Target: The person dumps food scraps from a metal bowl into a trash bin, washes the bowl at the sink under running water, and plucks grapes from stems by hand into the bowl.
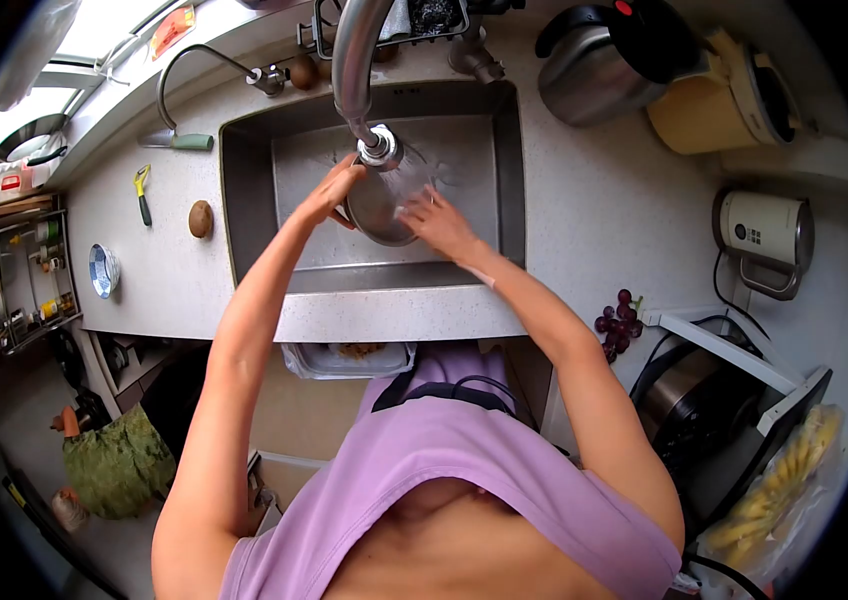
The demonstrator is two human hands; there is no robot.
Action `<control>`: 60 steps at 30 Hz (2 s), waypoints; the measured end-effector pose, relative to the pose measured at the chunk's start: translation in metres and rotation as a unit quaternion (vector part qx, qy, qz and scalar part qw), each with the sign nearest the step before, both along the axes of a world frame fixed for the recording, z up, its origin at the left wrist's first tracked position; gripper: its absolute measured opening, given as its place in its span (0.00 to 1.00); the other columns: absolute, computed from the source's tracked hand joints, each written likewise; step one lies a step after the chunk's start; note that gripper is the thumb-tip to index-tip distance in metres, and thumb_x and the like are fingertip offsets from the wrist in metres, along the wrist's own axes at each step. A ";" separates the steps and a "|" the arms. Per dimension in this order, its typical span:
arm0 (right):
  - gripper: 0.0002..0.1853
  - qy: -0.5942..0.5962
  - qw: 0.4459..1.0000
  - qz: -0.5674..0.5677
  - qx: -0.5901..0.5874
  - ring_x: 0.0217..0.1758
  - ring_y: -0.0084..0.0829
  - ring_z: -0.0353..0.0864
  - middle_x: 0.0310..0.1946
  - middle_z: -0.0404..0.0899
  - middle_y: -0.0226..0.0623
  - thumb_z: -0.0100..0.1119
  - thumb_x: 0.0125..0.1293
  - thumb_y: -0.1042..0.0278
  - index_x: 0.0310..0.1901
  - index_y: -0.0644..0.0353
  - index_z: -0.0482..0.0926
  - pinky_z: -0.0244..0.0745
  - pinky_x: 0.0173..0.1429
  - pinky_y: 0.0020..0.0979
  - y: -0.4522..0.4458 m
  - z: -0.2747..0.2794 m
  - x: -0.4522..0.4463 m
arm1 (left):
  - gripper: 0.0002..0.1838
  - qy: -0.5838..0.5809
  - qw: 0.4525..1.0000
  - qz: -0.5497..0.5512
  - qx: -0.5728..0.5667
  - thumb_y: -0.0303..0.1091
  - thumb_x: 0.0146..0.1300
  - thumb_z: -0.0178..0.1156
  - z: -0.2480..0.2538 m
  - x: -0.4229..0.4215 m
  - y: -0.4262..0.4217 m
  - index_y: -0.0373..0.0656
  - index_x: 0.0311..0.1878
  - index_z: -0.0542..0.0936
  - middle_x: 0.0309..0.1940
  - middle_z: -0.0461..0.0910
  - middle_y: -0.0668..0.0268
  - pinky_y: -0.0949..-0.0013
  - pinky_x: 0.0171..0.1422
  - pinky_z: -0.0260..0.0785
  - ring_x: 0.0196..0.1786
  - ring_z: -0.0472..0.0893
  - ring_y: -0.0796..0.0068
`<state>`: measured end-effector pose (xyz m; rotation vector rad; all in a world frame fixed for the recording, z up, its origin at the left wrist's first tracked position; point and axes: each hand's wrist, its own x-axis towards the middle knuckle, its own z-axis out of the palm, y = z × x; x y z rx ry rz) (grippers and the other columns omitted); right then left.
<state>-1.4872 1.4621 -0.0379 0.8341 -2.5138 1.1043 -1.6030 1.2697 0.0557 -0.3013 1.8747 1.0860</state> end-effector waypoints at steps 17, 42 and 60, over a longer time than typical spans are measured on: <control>0.19 -0.039 0.926 0.021 0.374 0.58 0.39 0.75 0.53 0.76 0.39 0.54 0.54 0.78 0.49 0.55 0.78 0.66 0.65 0.42 0.047 0.045 -0.031 | 0.31 0.221 0.975 0.018 -0.003 0.48 0.61 0.49 -0.010 0.027 0.000 0.48 0.66 0.62 0.61 0.67 0.47 0.56 0.52 0.73 0.55 0.75 0.47; 0.10 -0.070 0.940 -0.142 -0.302 0.31 0.20 0.74 0.31 0.74 0.27 0.53 0.67 0.62 0.43 0.58 0.69 0.73 0.38 0.26 0.037 0.236 -0.225 | 0.34 0.089 0.929 0.256 0.252 0.65 0.68 0.36 -0.045 0.071 0.004 0.52 0.69 0.55 0.66 0.57 0.59 0.52 0.55 0.67 0.66 0.63 0.58; 0.20 -0.517 0.840 -0.087 -0.139 0.45 0.49 0.79 0.41 0.80 0.53 0.50 0.63 0.62 0.53 0.63 0.74 0.71 0.50 0.40 -0.018 0.071 -0.010 | 0.30 0.331 0.932 0.145 -0.020 0.55 0.72 0.41 -0.037 0.082 0.061 0.46 0.69 0.61 0.63 0.68 0.55 0.63 0.70 0.53 0.69 0.63 0.60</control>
